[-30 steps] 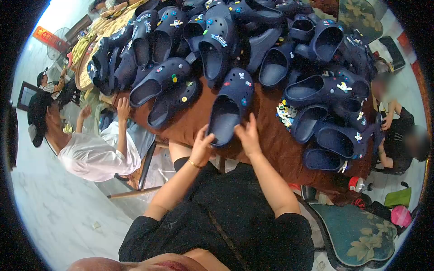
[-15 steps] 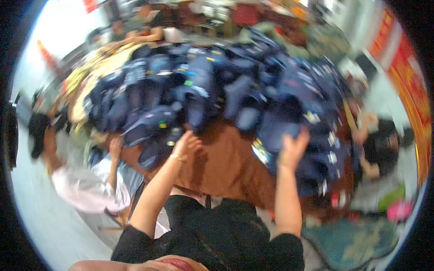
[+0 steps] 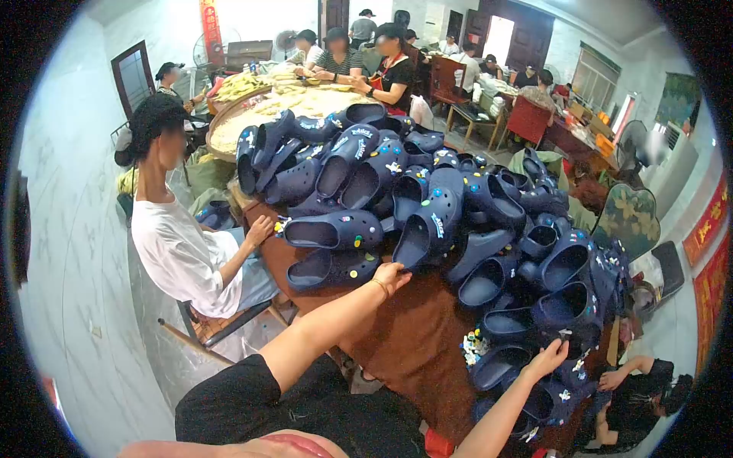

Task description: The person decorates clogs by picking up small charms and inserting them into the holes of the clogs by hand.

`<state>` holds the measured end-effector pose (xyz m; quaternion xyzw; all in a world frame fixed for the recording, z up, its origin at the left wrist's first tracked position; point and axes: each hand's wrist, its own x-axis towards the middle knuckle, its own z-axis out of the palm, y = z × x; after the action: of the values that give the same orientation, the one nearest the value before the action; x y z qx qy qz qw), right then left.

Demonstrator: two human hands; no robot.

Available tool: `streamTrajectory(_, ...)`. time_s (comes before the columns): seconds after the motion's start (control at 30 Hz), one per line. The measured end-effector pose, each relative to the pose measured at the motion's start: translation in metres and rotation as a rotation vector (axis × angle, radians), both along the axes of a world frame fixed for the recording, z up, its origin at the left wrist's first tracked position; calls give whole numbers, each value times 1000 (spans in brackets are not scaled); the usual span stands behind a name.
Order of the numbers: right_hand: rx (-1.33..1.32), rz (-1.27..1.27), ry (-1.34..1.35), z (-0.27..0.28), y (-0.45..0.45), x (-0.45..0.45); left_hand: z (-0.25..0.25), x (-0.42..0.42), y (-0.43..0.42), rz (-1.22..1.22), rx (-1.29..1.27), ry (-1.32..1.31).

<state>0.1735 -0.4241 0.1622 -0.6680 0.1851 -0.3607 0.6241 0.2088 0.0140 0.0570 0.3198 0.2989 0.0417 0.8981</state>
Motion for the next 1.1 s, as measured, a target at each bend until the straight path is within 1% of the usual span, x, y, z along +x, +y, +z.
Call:
streamTrajectory(0.03,-34,-47,-56,-3,5,-5,3,-10,1,-34,11,-20)
streamTrajectory(0.1,-163,-33,-126,-9,22,-18,10,-37,5,-102,37,-55)
streamTrajectory(0.17,-266,14,-193,-24,36,-28,41,-87,2,-169,40,-105)
streamTrajectory(0.2,-300,85,-249,-20,57,-37,47,-108,4,-205,39,-131)
streamTrajectory(0.23,-336,156,-304,-15,81,-48,33,-122,10,-246,66,-109)
streamTrajectory(0.3,-506,305,-286,-31,108,-54,8,-158,21,-286,124,-30)
streamTrajectory(0.33,-416,440,-209,-42,122,-55,2,-175,26,-293,153,24)
streamTrajectory(0.37,-328,560,-126,-52,134,-56,25,-194,29,-329,278,134)
streamTrajectory(0.4,-480,577,-114,-59,145,-55,12,-206,43,-401,310,146)
streamTrajectory(0.43,-633,581,-89,-65,153,-56,0,-213,51,-452,447,180)
streamTrajectory(0.47,-602,619,-39,-68,165,-55,-29,-215,68,-513,685,248)
streamTrajectory(0.5,-566,666,6,-69,174,-56,-46,-220,77,-489,758,245)
streamTrajectory(0.53,-462,723,72,-66,184,-60,-20,-226,77,-510,1160,316)
streamTrajectory(0.57,-349,806,128,-64,198,-60,-23,-225,78,-468,1317,280)
streamTrajectory(0.6,-368,855,162,-63,207,-61,-29,-226,78,-414,1475,259)
streamTrajectory(0.63,-552,900,118,-71,214,-57,-21,-226,76,-359,1635,240)
streamTrajectory(0.67,-737,926,68,-83,217,-50,-11,-224,71,-370,1685,258)
streamTrajectory(0.7,-923,930,30,-92,217,-48,2,-225,64,-278,1788,210)
streamTrajectory(0.73,-913,1002,92,-95,220,-49,12,-224,56,-192,1887,149)
streamTrajectory(0.77,-978,1050,142,-98,222,-49,18,-220,48,-106,1979,75)
streamTrajectory(0.87,-1063,1049,199,-81,228,-59,15,-194,22,-375,1840,-132)
streamTrajectory(0.9,-1082,1024,145,-88,226,-57,9,-188,17,-454,1798,-158)
streamTrajectory(0.97,-1067,1035,84,-98,225,-47,-9,-174,8,-531,1664,-429)
streamTrajectory(1.0,-1053,1062,142,-92,226,-45,-24,-165,10,-620,1665,-443)
streamTrajectory(1.03,-1067,1054,105,-96,232,-38,-26,-155,5,-726,1655,-489)
streamTrajectory(1.07,-1083,1024,98,-102,232,-35,-30,-150,4,-726,1705,-474)
streamTrajectory(1.1,-1102,986,96,-103,229,-33,-36,-145,6,-728,1768,-539)
